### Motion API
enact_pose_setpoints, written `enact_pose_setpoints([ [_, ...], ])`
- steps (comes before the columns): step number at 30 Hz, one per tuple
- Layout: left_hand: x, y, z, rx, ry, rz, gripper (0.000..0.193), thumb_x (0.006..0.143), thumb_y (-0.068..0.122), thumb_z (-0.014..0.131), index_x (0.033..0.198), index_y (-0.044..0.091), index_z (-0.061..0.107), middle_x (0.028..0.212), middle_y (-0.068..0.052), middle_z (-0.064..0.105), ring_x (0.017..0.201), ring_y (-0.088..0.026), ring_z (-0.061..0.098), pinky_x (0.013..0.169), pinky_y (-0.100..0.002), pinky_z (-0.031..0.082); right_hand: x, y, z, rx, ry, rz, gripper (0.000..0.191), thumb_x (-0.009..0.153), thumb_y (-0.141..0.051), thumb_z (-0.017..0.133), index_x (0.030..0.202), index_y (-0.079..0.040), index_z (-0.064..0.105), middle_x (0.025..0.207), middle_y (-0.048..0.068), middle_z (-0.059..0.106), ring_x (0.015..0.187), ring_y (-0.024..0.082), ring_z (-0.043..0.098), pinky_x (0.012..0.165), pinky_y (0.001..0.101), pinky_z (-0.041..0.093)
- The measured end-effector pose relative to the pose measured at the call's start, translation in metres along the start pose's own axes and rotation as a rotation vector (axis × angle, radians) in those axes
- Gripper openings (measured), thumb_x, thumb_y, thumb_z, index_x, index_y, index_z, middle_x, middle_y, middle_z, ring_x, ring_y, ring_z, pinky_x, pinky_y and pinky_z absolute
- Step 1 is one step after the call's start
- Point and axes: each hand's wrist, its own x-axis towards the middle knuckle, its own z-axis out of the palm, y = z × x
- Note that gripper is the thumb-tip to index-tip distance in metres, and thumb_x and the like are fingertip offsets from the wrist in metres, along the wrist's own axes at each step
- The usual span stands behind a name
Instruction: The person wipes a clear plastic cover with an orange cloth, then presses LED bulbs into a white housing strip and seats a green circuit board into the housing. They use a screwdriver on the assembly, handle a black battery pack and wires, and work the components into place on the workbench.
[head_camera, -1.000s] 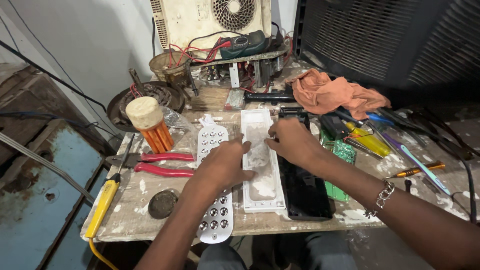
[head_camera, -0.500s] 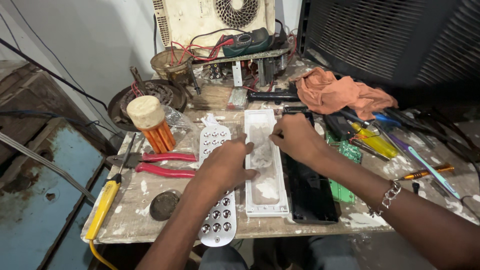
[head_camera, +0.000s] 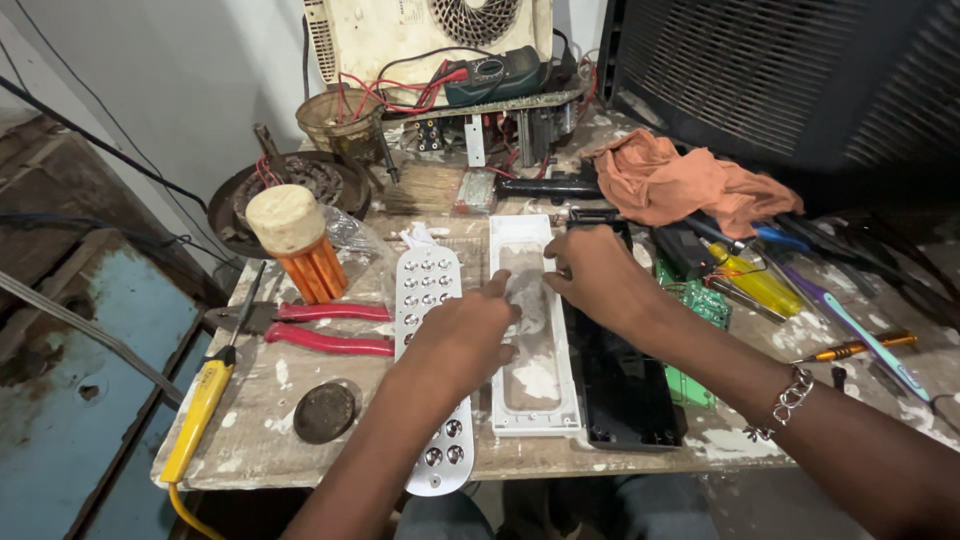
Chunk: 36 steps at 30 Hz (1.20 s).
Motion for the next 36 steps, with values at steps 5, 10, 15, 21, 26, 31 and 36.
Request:
enact_pose_setpoints([
  [5, -0.002, 0.001, 0.004, -0.010, 0.069, 0.051, 0.029, 0.080, 0.015, 0.079, 0.106, 0.004, 0.073, 0.143, -0.012, 0.056, 0.109, -0.037, 0.067, 0.092, -0.048, 0.054, 0.001, -0.008, 0.002, -0.176, 0.122, -0.155, 0.022, 0.077, -0.012, 0.077, 0.095, 0.000, 0.075, 0.098, 0.021, 0.068, 0.089, 0.041, 0.070, 0.077, 0.0500, 0.056],
  [10, -0.006, -0.003, 0.007, -0.017, 0.060, 0.041, 0.030, 0.082, 0.018, 0.079, 0.109, 0.006, 0.073, 0.129, -0.013, 0.065, 0.109, -0.036, 0.067, 0.092, -0.047, 0.055, 0.022, -0.003, 0.001, -0.397, 0.046, -0.175, 0.015, 0.089, -0.009, 0.069, 0.103, -0.007, 0.076, 0.106, 0.014, 0.069, 0.093, 0.037, 0.071, 0.078, 0.0492, 0.057],
  [15, -0.013, -0.010, 0.014, -0.098, 0.298, 0.141, 0.037, 0.074, 0.018, 0.083, 0.107, 0.004, 0.075, 0.133, -0.015, 0.063, 0.104, -0.036, 0.068, 0.085, -0.047, 0.055, 0.047, 0.010, 0.005, -0.312, -0.016, -0.244, 0.027, 0.081, -0.022, 0.077, 0.106, -0.011, 0.077, 0.108, 0.010, 0.073, 0.095, 0.036, 0.070, 0.078, 0.0491, 0.056],
  [21, -0.014, -0.015, 0.025, -0.159, 0.309, 0.142, 0.035, 0.076, 0.022, 0.083, 0.104, 0.003, 0.076, 0.127, -0.010, 0.069, 0.104, -0.033, 0.069, 0.087, -0.044, 0.055, 0.047, 0.019, 0.018, -0.261, -0.041, -0.134, 0.023, 0.082, -0.025, 0.079, 0.102, -0.014, 0.080, 0.103, 0.010, 0.076, 0.095, 0.034, 0.071, 0.085, 0.0465, 0.056],
  [26, -0.015, -0.013, 0.022, -0.166, 0.318, 0.180, 0.035, 0.072, 0.023, 0.085, 0.096, -0.002, 0.076, 0.126, -0.015, 0.068, 0.104, -0.035, 0.068, 0.085, -0.045, 0.055, 0.049, 0.024, 0.019, -0.181, -0.024, -0.139, 0.023, 0.078, -0.022, 0.080, 0.099, -0.013, 0.080, 0.106, 0.009, 0.076, 0.095, 0.033, 0.072, 0.086, 0.0453, 0.056],
  [31, -0.018, -0.009, 0.013, -0.166, 0.191, 0.125, 0.035, 0.074, 0.024, 0.085, 0.092, -0.003, 0.074, 0.113, -0.017, 0.070, 0.103, -0.036, 0.068, 0.088, -0.046, 0.054, 0.046, 0.022, 0.022, -0.185, -0.006, -0.151, 0.022, 0.079, -0.019, 0.079, 0.100, -0.013, 0.081, 0.103, 0.012, 0.076, 0.094, 0.034, 0.072, 0.084, 0.0461, 0.057],
  [36, -0.022, 0.000, 0.008, -0.199, 0.172, 0.026, 0.041, 0.072, 0.024, 0.087, 0.100, -0.002, 0.072, 0.109, -0.019, 0.070, 0.100, -0.037, 0.069, 0.085, -0.045, 0.055, 0.043, 0.020, 0.020, -0.174, -0.003, -0.120, 0.027, 0.080, -0.020, 0.078, 0.106, -0.014, 0.079, 0.100, 0.015, 0.076, 0.091, 0.037, 0.071, 0.082, 0.0474, 0.057],
])
